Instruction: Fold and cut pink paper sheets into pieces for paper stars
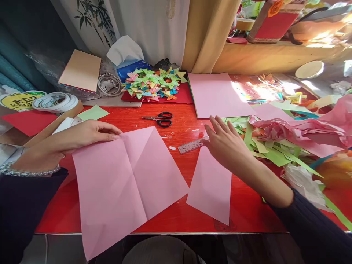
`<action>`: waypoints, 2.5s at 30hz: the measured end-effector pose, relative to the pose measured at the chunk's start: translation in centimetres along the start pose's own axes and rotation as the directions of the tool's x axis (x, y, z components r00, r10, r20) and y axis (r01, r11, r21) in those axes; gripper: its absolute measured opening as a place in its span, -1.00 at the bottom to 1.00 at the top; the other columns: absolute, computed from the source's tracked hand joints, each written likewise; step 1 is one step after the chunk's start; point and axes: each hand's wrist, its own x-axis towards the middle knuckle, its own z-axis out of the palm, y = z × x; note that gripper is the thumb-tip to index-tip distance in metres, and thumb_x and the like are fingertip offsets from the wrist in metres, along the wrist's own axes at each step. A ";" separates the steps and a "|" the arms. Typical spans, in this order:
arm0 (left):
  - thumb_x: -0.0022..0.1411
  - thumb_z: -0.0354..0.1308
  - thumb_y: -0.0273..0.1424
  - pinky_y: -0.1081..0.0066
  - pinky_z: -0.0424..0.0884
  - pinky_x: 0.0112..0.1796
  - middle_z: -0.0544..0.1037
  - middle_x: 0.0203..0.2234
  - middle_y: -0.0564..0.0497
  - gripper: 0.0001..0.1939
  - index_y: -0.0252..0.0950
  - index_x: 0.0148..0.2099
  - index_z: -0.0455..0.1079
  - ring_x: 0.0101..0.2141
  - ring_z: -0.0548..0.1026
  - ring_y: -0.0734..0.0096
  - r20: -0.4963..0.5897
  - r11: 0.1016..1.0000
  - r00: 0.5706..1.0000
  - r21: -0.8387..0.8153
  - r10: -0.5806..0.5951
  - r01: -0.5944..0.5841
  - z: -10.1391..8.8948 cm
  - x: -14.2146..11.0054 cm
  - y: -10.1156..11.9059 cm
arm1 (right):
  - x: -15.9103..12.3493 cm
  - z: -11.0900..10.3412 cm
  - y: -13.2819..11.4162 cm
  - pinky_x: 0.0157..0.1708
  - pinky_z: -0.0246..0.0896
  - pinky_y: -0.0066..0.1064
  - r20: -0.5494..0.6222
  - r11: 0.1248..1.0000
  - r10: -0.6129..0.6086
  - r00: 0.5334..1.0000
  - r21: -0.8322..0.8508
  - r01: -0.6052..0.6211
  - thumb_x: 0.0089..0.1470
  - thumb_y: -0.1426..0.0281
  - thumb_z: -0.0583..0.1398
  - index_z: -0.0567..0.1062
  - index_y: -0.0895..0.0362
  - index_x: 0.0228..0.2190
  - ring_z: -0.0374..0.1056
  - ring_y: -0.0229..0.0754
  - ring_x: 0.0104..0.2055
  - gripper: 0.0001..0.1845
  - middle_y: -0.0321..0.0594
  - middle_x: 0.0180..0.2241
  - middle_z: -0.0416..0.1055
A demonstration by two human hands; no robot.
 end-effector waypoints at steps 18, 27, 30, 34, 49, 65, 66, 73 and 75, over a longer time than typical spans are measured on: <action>-0.02 0.33 -0.21 0.54 0.36 -0.43 0.56 -0.42 0.08 -0.83 -0.17 -0.38 0.54 -0.39 0.47 0.42 0.044 0.926 0.998 -0.377 0.035 -0.015 1.1 -2.0 3.4 | 4.7 -3.3 -7.1 -0.45 0.35 -0.36 0.437 0.310 -0.192 0.879 0.877 -0.368 0.09 0.20 0.19 0.52 0.16 -0.40 0.47 -0.11 -0.36 -0.73 -0.14 -0.36 0.54; 0.08 0.26 -0.17 0.59 0.33 -0.43 0.55 -0.42 0.11 -0.78 -0.20 -0.35 0.51 -0.38 0.46 0.48 0.050 0.936 0.996 -0.349 0.078 -0.055 3.2 -2.2 4.7 | 5.8 -5.9 -8.9 0.10 0.20 -0.11 0.061 0.842 -0.207 0.976 0.520 0.146 -0.02 0.30 0.29 0.34 0.13 0.12 0.26 0.05 0.13 -0.35 -0.13 0.09 0.36; 0.08 0.27 -0.18 0.62 0.30 -0.46 0.52 -0.45 0.11 -0.79 -0.23 -0.36 0.49 -0.41 0.43 0.52 -0.092 0.909 0.992 -0.402 0.081 -0.111 3.4 -2.2 4.6 | 6.5 -6.0 -8.8 0.15 0.15 -0.10 -0.025 0.826 -0.140 0.990 0.549 0.131 0.00 0.27 0.28 0.36 0.12 0.09 0.21 0.04 0.17 -0.40 -0.12 0.12 0.32; 0.02 0.33 -0.21 0.59 0.36 -0.43 0.53 -0.41 0.08 -0.76 -0.25 -0.32 0.49 -0.42 0.45 0.51 -0.313 0.809 0.950 -0.562 -0.015 -0.172 2.7 -1.7 3.4 | 6.6 -6.5 -5.6 0.00 0.30 -0.11 -0.070 0.649 0.137 0.988 0.760 -0.036 -0.08 0.13 0.32 0.25 -0.02 0.16 0.24 0.07 0.15 -0.22 -0.15 0.17 0.24; -0.02 0.32 -0.43 0.63 0.22 -0.61 0.45 -0.56 0.17 -0.91 -0.27 -0.45 0.45 -0.57 0.34 0.65 -0.369 0.610 0.929 -0.732 0.020 -0.304 2.5 -1.2 3.2 | 2.7 -4.6 -1.9 -0.08 0.30 -0.32 0.377 0.339 -0.134 0.917 0.886 -0.315 0.08 0.03 0.18 0.49 0.04 -0.05 0.40 -0.13 -0.04 -0.51 -0.17 -0.04 0.48; 0.25 0.10 -0.34 0.31 0.27 0.02 0.55 -0.15 -0.01 -0.79 -0.26 -0.12 0.48 -0.05 0.42 0.31 -0.239 0.772 0.739 0.292 0.630 -0.565 2.0 -1.9 8.7 | 1.7 -7.6 -6.2 -0.48 0.14 -0.48 0.194 0.801 -0.101 0.976 0.598 -0.036 0.11 0.32 0.17 0.56 0.07 -0.44 0.36 -0.31 -0.46 -0.81 -0.36 -0.46 0.51; 0.23 0.13 -0.31 0.32 0.30 -0.04 0.56 -0.18 0.00 -0.79 -0.25 -0.14 0.48 -0.09 0.44 0.30 -0.128 0.746 0.749 0.290 0.651 -0.599 2.6 -1.8 9.9 | 1.8 -7.9 -6.4 -0.50 0.11 -0.47 0.165 0.819 -0.121 0.979 0.574 0.004 0.12 0.33 0.17 0.57 0.07 -0.44 0.33 -0.32 -0.50 -0.81 -0.36 -0.49 0.50; 0.16 0.18 -0.33 0.41 0.30 -0.29 0.56 -0.41 0.09 -0.86 -0.21 -0.42 0.48 -0.34 0.47 0.35 -0.109 0.807 0.800 0.085 0.590 -0.584 4.1 -1.8 12.8 | 0.9 -9.1 -5.3 -0.49 0.04 -0.39 0.048 0.880 -0.112 0.993 0.470 0.076 0.15 0.30 0.13 0.56 0.05 -0.46 0.26 -0.27 -0.55 -0.76 -0.31 -0.56 0.46; 0.12 0.21 -0.24 0.41 0.32 -0.31 0.56 -0.43 0.08 -0.82 -0.19 -0.45 0.49 -0.36 0.48 0.33 -0.101 0.855 0.850 0.020 0.517 -0.518 3.2 -2.4 12.1 | 0.1 -9.2 -4.3 -0.51 0.03 -0.36 0.070 0.882 -0.080 0.994 0.470 0.038 0.16 0.23 0.11 0.53 0.03 -0.48 0.26 -0.25 -0.54 -0.73 -0.29 -0.55 0.46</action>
